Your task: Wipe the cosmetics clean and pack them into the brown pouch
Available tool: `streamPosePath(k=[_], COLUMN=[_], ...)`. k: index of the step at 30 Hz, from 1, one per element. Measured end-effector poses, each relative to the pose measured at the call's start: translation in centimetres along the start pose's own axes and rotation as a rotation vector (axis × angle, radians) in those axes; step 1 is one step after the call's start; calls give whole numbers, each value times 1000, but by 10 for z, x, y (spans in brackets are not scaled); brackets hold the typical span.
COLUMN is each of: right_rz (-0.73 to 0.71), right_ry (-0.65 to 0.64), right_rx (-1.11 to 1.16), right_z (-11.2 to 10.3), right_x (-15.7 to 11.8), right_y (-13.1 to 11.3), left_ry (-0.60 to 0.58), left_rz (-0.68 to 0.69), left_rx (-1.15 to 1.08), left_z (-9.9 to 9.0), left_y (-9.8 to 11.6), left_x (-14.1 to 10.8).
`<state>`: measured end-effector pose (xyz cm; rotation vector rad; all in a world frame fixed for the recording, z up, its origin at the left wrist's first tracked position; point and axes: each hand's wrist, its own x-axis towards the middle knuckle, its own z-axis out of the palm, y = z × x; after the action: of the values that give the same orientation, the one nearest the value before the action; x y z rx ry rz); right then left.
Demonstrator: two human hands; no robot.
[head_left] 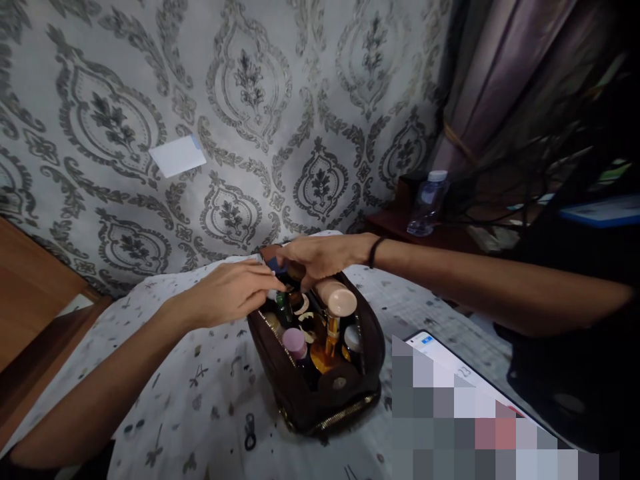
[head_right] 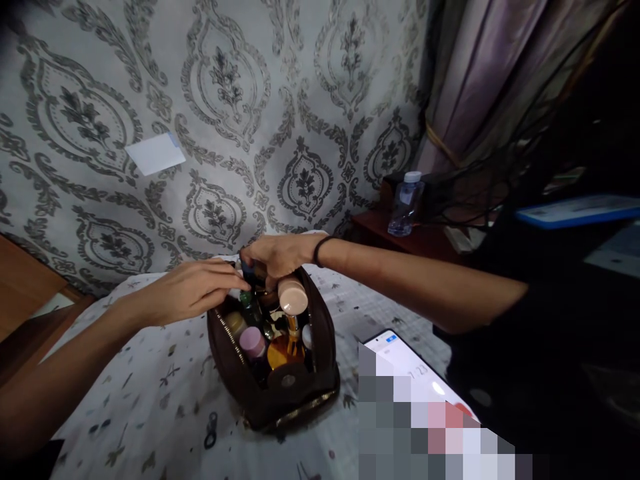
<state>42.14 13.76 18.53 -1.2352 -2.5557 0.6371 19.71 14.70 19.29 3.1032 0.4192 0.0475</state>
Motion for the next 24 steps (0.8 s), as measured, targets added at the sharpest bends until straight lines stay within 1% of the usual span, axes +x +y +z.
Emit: streamPosePath(k=[3, 8, 12, 16, 18, 22, 24], right_rz=[64, 98, 92, 58, 58, 129, 144], right_ry=[-19, -91, -114, -152, -173, -210, -207], right_rx=[-122, -177, -232, -177, -184, -291, -356], right_z=[2, -1, 0, 3, 6, 14, 18], right_x=[5, 10, 11, 12, 14, 20, 22], right_y=[-2, -8, -9, -8, -7, -6, -8], left_ry=[-20, -13, -14, -100, -132, -137, -140], left_rz=[-32, -39, -43, -103, -137, -162, -182], left_rx=[-15, 6, 109, 274, 339, 367, 367], left_z=[-4, -2, 1, 1, 2, 2, 2], left_y=[-1, -1, 2, 10, 13, 15, 16], left_x=[-2, -5, -2, 5, 7, 7, 6])
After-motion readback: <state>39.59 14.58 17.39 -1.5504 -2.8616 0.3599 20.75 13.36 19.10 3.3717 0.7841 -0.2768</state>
